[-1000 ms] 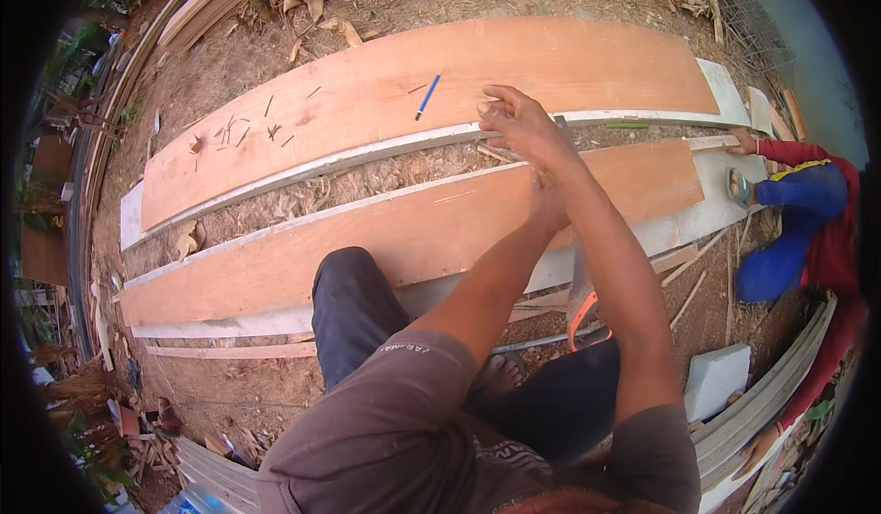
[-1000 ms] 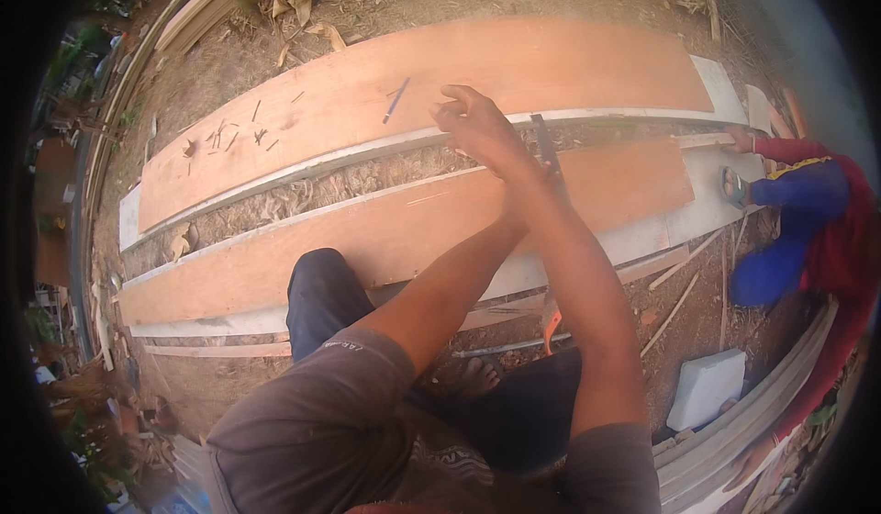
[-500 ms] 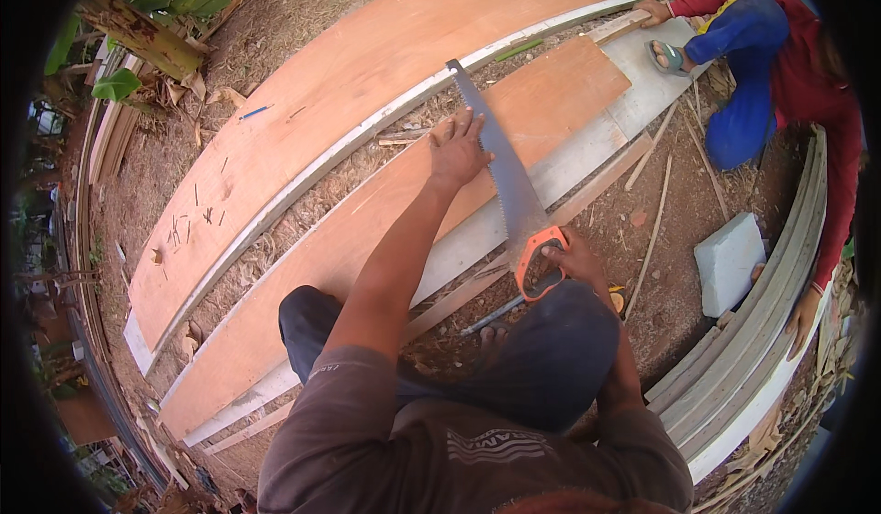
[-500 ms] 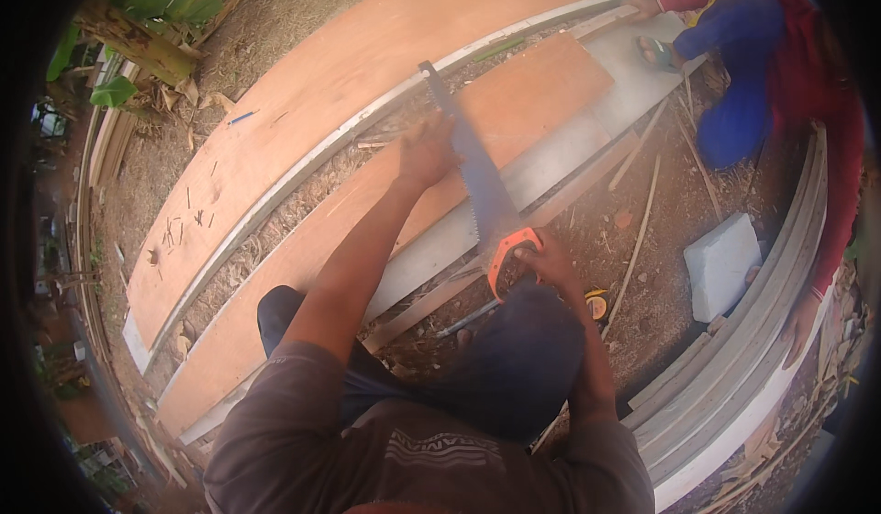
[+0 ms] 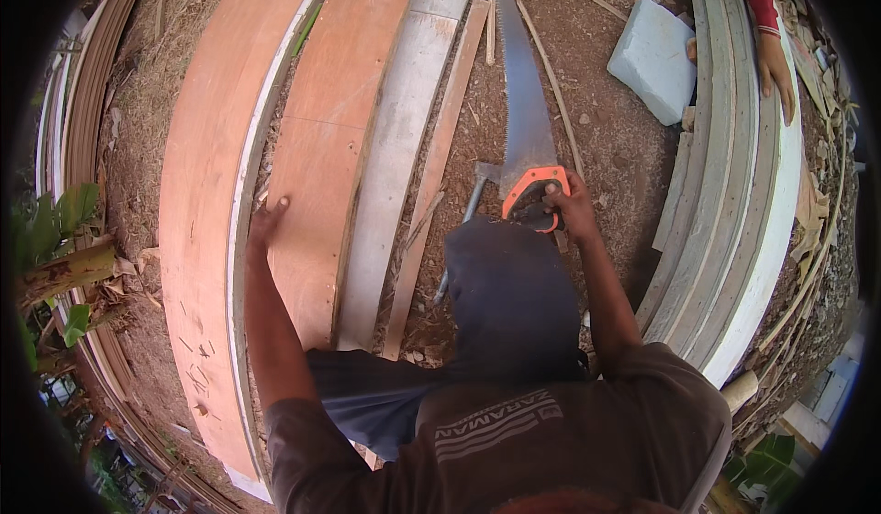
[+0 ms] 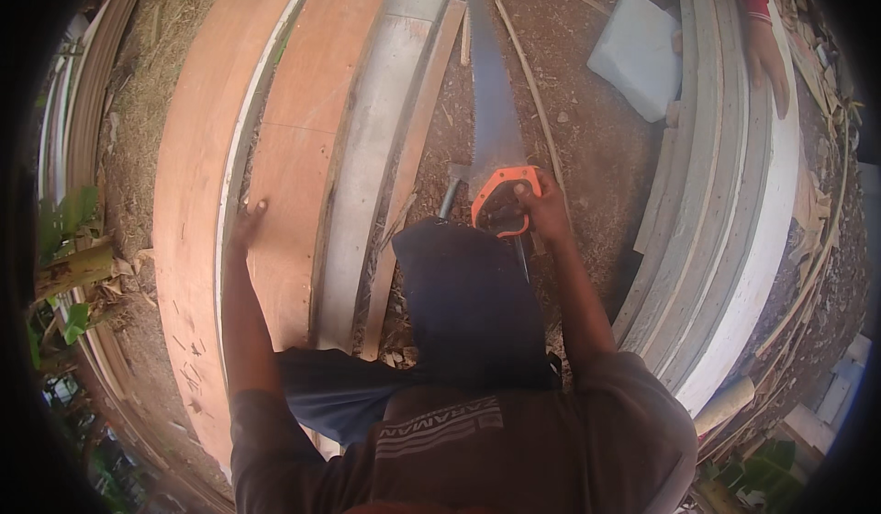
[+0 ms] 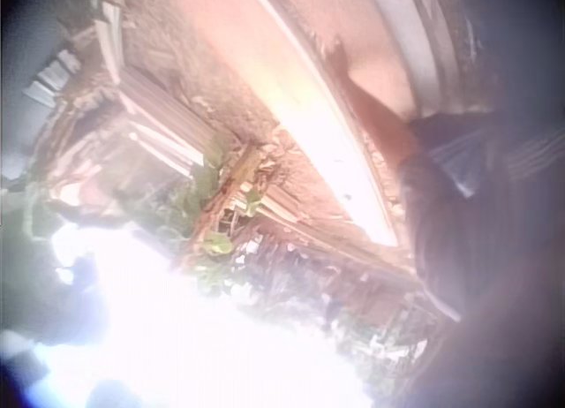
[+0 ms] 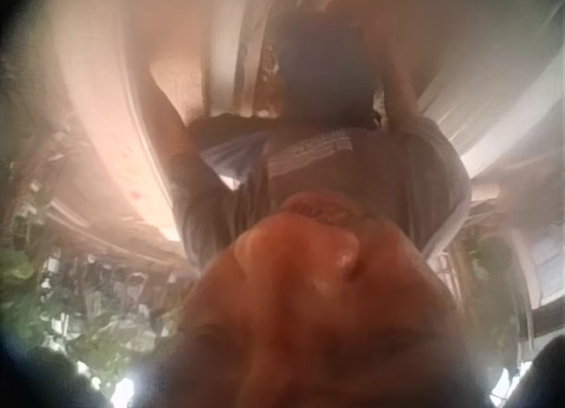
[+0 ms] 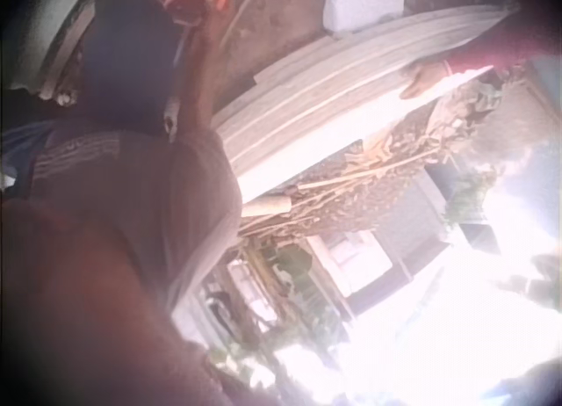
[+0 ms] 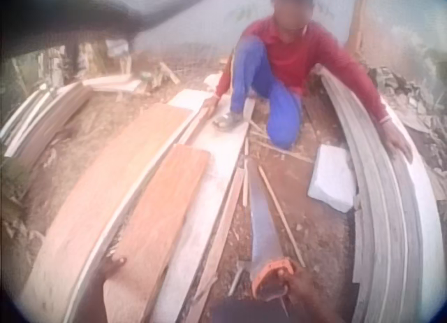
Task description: The person measures a wooden plank with a tape measure and marks it with a pen. They then use a hand saw to cut the plank along the marked line. The person is sitting on the ground during the task.
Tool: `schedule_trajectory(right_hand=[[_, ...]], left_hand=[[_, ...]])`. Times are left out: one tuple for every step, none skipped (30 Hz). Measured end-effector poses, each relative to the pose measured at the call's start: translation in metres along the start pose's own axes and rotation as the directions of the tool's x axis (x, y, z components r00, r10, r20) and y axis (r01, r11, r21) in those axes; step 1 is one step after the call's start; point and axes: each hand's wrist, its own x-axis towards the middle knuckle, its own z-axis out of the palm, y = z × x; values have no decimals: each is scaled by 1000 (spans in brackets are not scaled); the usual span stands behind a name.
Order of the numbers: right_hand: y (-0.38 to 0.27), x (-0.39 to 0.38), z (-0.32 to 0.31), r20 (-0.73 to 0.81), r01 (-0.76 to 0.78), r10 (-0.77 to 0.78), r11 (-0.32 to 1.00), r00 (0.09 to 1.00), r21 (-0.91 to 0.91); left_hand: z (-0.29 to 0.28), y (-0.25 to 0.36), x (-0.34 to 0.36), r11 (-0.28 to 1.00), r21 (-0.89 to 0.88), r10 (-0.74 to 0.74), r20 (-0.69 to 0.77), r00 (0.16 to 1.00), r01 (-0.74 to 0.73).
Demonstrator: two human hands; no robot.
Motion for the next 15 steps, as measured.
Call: schedule_trajectory(right_hand=[[3, -3, -3, -3, 15, -15, 1000, 1000, 28], [5, -5, -5, -28, -5, 7, 998, 1000, 64], [6, -8, -4, -44, -1, 5, 995, 999, 98], [5, -9, -3, -55, 16, -9, 992, 998, 122], [4, -12, -2, -91, -6, 16, 994, 996, 111], [2, -14, 0, -79, 4, 4, 994, 997, 107], [-2, -16, 1, -69, 15, -8, 994, 998, 104], [-5, -18, 1, -73, 35, -27, 994, 997, 99], [-10, -20, 1, -66, 41, -37, 997, 997, 63], [-14, -22, 0, -73, 54, -52, 998, 996, 23], [-18, -24, 0, -87, 63, -66, 997, 994, -34], [-21, -25, 0, -80, 62, -62, 998, 995, -11], [-22, -26, 0, -75, 52, -52, 999, 996, -5], [-22, -26, 1, -81, 25, -26, 1000, 996, -18], [-20, -25, 2, -57, 45, -45, 999, 997, -2]], left_hand=[[-3, 4, -4, 1000, 17, -15, -23, 1000, 15], [-7, 9, -7, 998, 63, -27, -40, 999, 30], [-8, 13, -8, 994, 104, -40, -55, 998, 46], [-9, 17, -9, 985, 140, -95, -69, 993, 104], [-9, 20, -12, 982, 153, -104, -62, 993, 112], [-9, 23, -14, 974, 170, -135, -82, 987, 147], [-8, 26, -16, 964, 186, -177, -87, 980, 191], [-7, 30, -17, 946, 206, -231, -108, 967, 249], [-4, 31, -21, 962, 177, -192, -107, 976, 209], [0, 32, -26, 971, 153, -168, -119, 979, 185], [2, 33, -28, 980, 118, -145, -112, 983, 158], [2, 33, -30, 982, 141, -111, -115, 987, 126], [2, 32, -33, 983, 154, -84, -98, 992, 99], [-2, 30, -37, 985, 161, -46, -80, 996, 58], [-5, 28, -39, 982, 188, -11, -106, 994, 31]])
